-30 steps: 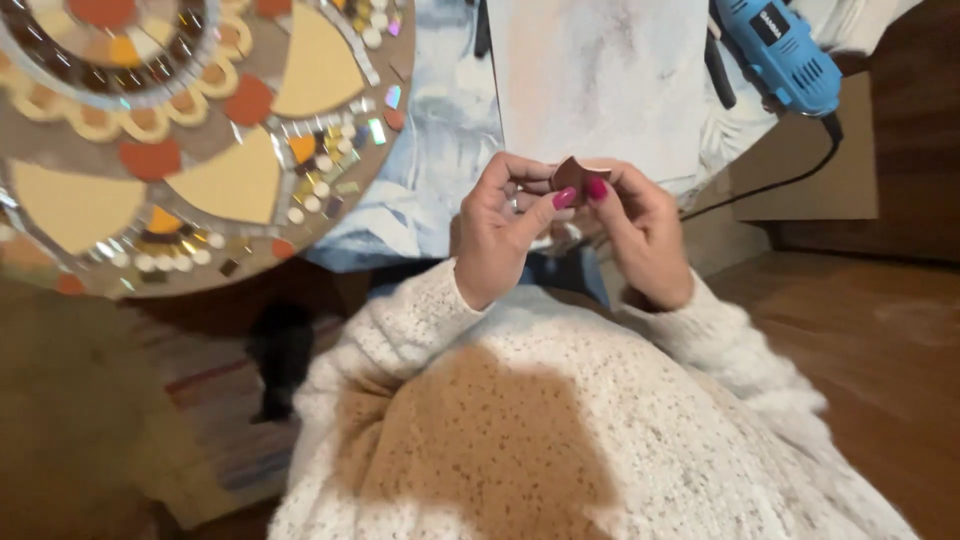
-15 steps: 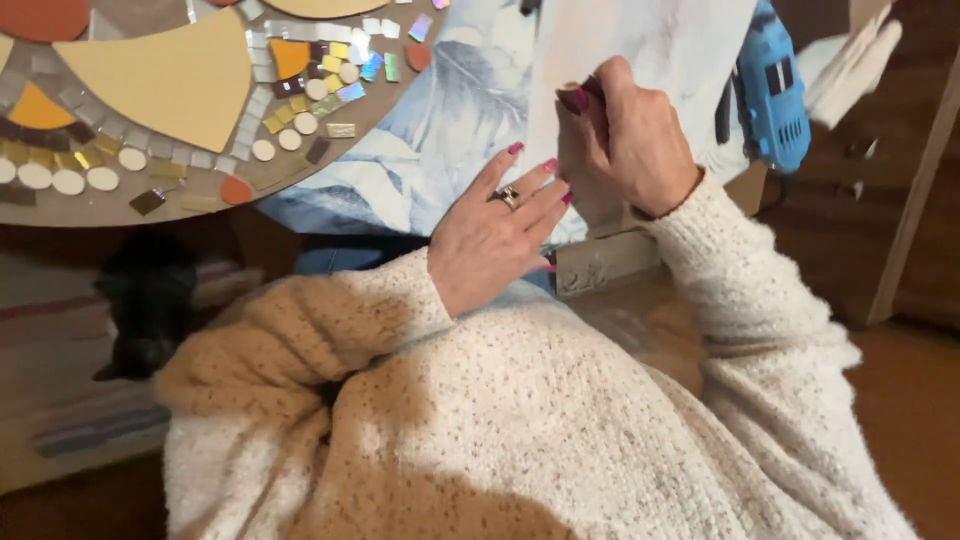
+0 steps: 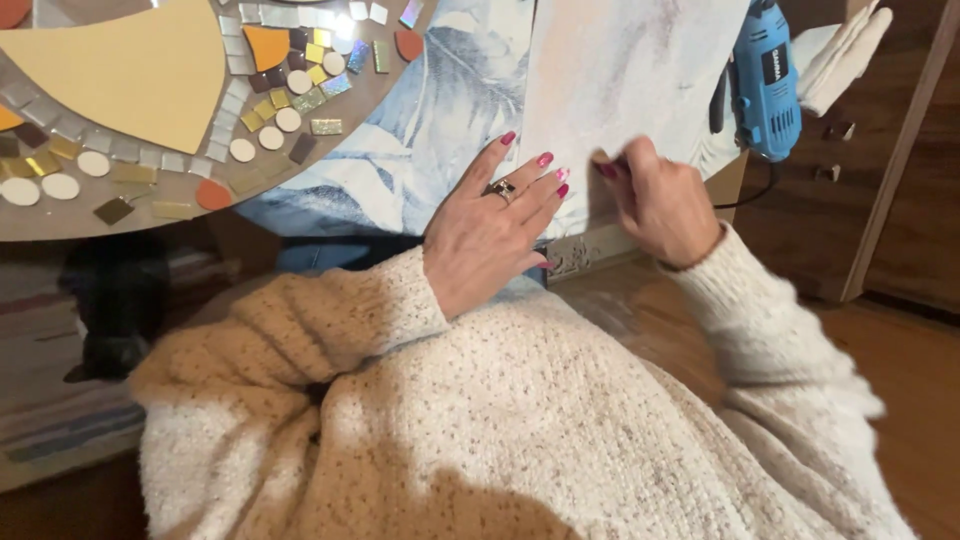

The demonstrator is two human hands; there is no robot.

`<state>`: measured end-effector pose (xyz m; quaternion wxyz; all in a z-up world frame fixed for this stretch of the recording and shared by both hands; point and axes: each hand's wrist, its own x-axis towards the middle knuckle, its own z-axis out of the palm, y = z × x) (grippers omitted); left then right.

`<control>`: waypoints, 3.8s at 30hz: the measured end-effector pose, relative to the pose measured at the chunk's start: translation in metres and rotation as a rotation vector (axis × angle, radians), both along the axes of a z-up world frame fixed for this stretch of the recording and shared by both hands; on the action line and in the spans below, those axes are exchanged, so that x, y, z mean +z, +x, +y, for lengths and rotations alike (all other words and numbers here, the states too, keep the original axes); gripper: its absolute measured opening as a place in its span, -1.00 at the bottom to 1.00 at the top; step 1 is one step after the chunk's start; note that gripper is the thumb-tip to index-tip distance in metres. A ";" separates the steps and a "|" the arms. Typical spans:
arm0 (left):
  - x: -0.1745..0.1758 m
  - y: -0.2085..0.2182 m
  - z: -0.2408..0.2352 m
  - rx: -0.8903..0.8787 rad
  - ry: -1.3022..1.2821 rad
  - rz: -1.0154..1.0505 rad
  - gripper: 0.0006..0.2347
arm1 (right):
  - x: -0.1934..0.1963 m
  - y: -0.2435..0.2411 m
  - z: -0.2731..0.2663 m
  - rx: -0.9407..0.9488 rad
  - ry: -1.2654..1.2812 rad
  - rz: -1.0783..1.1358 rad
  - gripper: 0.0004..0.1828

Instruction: Sanding the edges of a small tile piece for a mosaic using a power rotary tool and manual sandpaper.

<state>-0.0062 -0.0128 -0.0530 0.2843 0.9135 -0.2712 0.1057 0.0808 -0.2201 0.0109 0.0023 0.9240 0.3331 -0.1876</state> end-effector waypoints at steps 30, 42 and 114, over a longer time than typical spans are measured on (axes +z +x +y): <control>-0.001 0.005 0.000 -0.119 0.114 0.062 -0.50 | 0.031 0.027 0.000 0.084 -0.019 0.069 -0.86; -0.026 0.001 -0.014 -0.017 -0.133 -0.123 -0.50 | 0.018 0.014 0.037 0.046 -0.300 -0.095 -0.76; 0.007 0.008 0.014 -0.197 -0.117 0.076 -0.53 | 0.034 0.015 -0.050 0.316 -0.362 -0.054 -0.77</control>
